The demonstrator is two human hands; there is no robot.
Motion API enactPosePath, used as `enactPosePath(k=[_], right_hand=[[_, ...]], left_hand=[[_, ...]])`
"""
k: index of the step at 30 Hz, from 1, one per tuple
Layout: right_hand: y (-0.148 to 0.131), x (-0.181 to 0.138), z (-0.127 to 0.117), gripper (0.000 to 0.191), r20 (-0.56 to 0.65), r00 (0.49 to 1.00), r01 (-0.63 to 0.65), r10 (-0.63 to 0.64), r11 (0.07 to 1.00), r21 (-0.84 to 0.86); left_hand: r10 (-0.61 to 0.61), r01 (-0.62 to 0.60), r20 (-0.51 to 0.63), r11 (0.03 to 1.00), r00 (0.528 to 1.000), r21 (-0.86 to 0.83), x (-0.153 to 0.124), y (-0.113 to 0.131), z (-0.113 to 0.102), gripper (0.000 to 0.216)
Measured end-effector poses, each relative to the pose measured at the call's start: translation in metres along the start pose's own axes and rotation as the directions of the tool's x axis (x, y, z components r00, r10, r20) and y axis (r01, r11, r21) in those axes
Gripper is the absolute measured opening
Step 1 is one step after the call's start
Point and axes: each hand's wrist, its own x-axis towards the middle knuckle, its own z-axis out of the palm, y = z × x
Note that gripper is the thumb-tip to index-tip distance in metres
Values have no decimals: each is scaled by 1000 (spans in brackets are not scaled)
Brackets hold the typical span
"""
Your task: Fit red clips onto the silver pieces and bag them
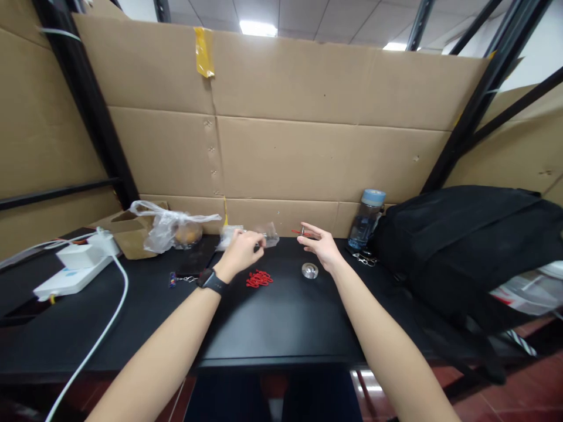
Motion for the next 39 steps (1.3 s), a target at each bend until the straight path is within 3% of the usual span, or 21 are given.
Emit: enactPosePath(k=[3, 6, 14, 16, 20, 22, 27, 32, 39], right_hand=[[1, 1, -4, 65, -19, 1000, 2, -2, 1000, -26], [4, 3, -6, 64, -20, 1000, 9, -10, 997, -76], [16, 8, -5, 59, 71, 993, 110, -94, 956, -272], [20, 9, -5, 55, 119, 983, 175, -138, 898, -405], [25, 7, 0, 51, 252, 940, 340, -230, 681, -649], [26, 5, 5, 49, 326, 923, 379, -203, 613, -693], [26, 1, 16, 33, 431, 899, 399, -85, 567, -721], [26, 2, 21, 40, 428, 902, 381, -49, 556, -738], [29, 11, 24, 46, 373, 928, 314, 0, 539, -782]], left_hand=[[111, -110, 107, 994, 988, -9, 3, 15, 24, 15], [152, -148, 186, 988, 971, -37, 4, 13, 39, 16], [155, -109, 392, 984, 907, -138, -5, 3, 43, 31], [149, -98, 424, 985, 893, -141, -6, 4, 42, 34], [142, -101, 478, 989, 867, -111, -7, 3, 43, 38], [115, -85, 510, 993, 852, -82, -8, 2, 43, 40], [69, -42, 562, 997, 824, -61, -9, 0, 43, 41], [29, 5, 611, 999, 791, -53, -9, -1, 40, 43], [62, -21, 633, 997, 771, -72, -7, -2, 35, 43]])
